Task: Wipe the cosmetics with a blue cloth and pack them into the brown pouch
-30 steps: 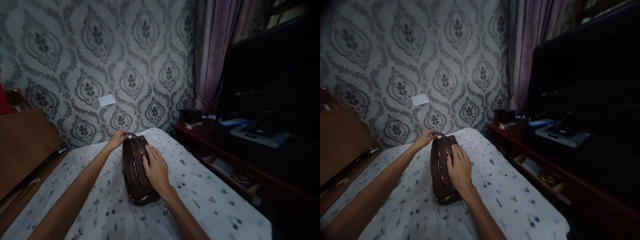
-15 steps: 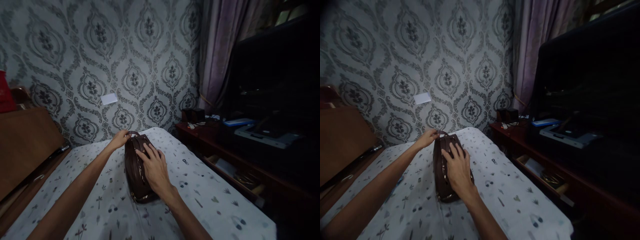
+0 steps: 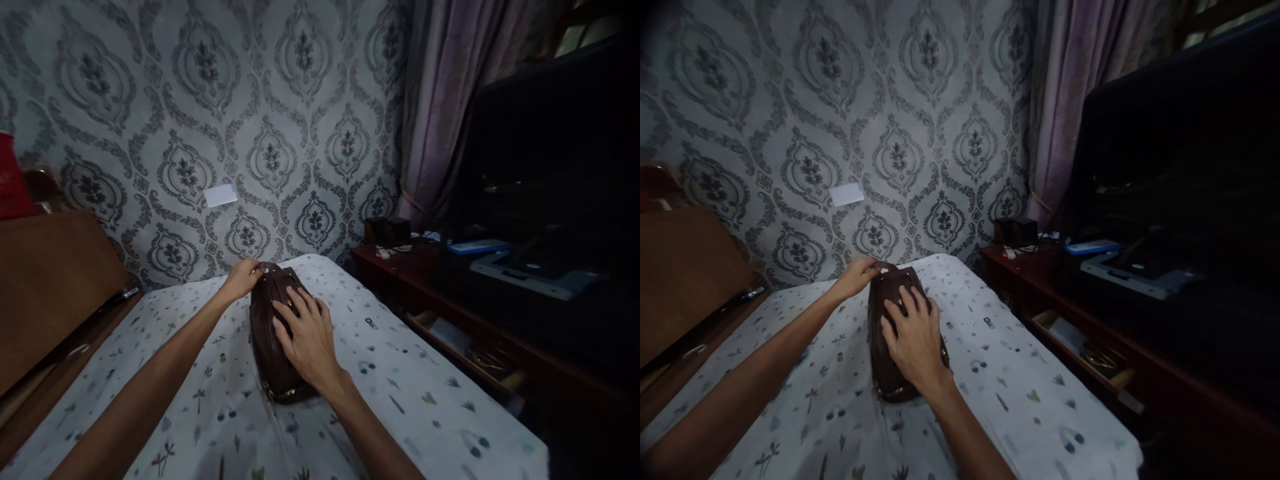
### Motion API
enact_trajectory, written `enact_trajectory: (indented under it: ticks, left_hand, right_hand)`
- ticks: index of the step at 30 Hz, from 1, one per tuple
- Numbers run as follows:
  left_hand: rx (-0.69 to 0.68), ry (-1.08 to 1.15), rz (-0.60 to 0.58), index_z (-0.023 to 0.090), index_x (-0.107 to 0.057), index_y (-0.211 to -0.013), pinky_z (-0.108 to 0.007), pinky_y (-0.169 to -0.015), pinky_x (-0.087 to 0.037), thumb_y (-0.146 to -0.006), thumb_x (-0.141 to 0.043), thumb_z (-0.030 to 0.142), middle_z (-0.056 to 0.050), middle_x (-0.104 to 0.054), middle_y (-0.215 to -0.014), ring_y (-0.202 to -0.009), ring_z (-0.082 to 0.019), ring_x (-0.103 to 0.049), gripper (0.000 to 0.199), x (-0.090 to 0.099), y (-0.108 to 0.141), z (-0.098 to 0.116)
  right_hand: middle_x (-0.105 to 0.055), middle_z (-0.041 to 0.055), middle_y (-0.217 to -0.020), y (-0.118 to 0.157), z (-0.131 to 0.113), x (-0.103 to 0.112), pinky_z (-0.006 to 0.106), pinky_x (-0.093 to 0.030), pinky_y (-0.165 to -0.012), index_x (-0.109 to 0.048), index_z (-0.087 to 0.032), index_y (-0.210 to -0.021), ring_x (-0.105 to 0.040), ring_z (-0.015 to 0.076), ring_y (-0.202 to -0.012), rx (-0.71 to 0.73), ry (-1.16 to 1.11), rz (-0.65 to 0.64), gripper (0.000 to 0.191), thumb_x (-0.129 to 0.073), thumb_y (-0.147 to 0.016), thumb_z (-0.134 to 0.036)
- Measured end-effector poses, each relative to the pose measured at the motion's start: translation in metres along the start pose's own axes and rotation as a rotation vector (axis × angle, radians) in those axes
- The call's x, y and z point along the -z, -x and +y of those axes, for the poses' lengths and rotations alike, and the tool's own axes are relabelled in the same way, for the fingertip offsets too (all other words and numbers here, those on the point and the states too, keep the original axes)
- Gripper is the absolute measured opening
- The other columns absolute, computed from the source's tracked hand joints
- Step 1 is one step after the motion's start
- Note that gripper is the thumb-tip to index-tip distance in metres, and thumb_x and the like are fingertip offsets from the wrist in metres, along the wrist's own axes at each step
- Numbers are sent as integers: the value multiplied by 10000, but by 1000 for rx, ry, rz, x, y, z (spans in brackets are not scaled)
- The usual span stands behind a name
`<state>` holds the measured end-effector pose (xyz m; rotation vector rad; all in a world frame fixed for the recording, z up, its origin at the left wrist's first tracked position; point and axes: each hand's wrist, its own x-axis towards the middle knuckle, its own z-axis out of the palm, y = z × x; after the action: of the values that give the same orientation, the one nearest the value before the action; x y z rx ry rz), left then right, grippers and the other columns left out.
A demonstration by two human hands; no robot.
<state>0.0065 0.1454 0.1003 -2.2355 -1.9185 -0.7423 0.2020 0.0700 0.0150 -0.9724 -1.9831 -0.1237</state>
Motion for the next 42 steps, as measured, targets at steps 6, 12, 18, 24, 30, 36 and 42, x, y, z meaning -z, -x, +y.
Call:
enact_trajectory:
  ticks: [6,12,18,24,30,36,42]
  left_hand:
    - [-15,-11,-23,177,-671,-750,-279,-742,-441,-884,-512,256,-50,-708,-829,-815,-205,-619,222,5,10,8]
    - [13,-42,-31,161,-716,-850,-318,-758,-454,-885,-486,250,-90,-723,-839,-826,-244,-642,250,9,7,16]
    - [-53,29,-58,215,-711,-1114,-291,-817,-452,-815,-617,241,-51,-740,-1041,-932,-223,-647,314,-3,-3,42]
    - [-9,83,-55,188,-739,-823,-266,-655,-394,-839,-620,354,-15,-683,-707,-745,-190,-595,205,-23,-19,59]
    - [75,154,-8,164,-652,-687,-270,-633,-341,-817,-606,324,0,-595,-650,-702,-168,-526,211,-30,-28,60]
    - [114,325,-36,178,-525,-581,-259,-537,-286,-782,-578,352,33,-462,-542,-576,-131,-421,271,-32,-21,62]
    - [24,478,-133,170,-549,-614,-243,-527,-334,-773,-568,423,40,-476,-546,-551,-119,-429,299,-25,-8,68]
  right_hand:
    - [-563,79,-1438,0,0,-1,550,-328,-1093,-658,-272,-1252,-458,313,-1342,5,7,15,319,-520,-965,-299]
    - [-526,205,-1422,10,3,-8,506,-406,-1037,-535,-115,-1357,-493,305,-1289,-106,5,184,422,-424,-981,-271]
    - [-602,181,-1322,21,6,-14,498,-411,-1037,-571,-125,-1291,-496,298,-1280,-123,-49,269,373,-458,-966,-269]
    - [-622,158,-1330,22,9,-13,484,-395,-1061,-574,-131,-1311,-504,285,-1291,-110,-59,265,388,-466,-958,-250]
    - [-585,184,-1383,23,8,-13,480,-404,-1060,-589,-89,-1292,-478,288,-1319,-114,-43,276,385,-450,-970,-247]
    - [-589,181,-1379,23,8,-15,479,-406,-1063,-598,-102,-1280,-479,283,-1320,-104,-40,282,371,-459,-967,-242]
    - [-558,168,-1422,23,8,-15,479,-396,-1063,-575,-112,-1314,-469,284,-1329,-115,-49,257,395,-441,-966,-241]
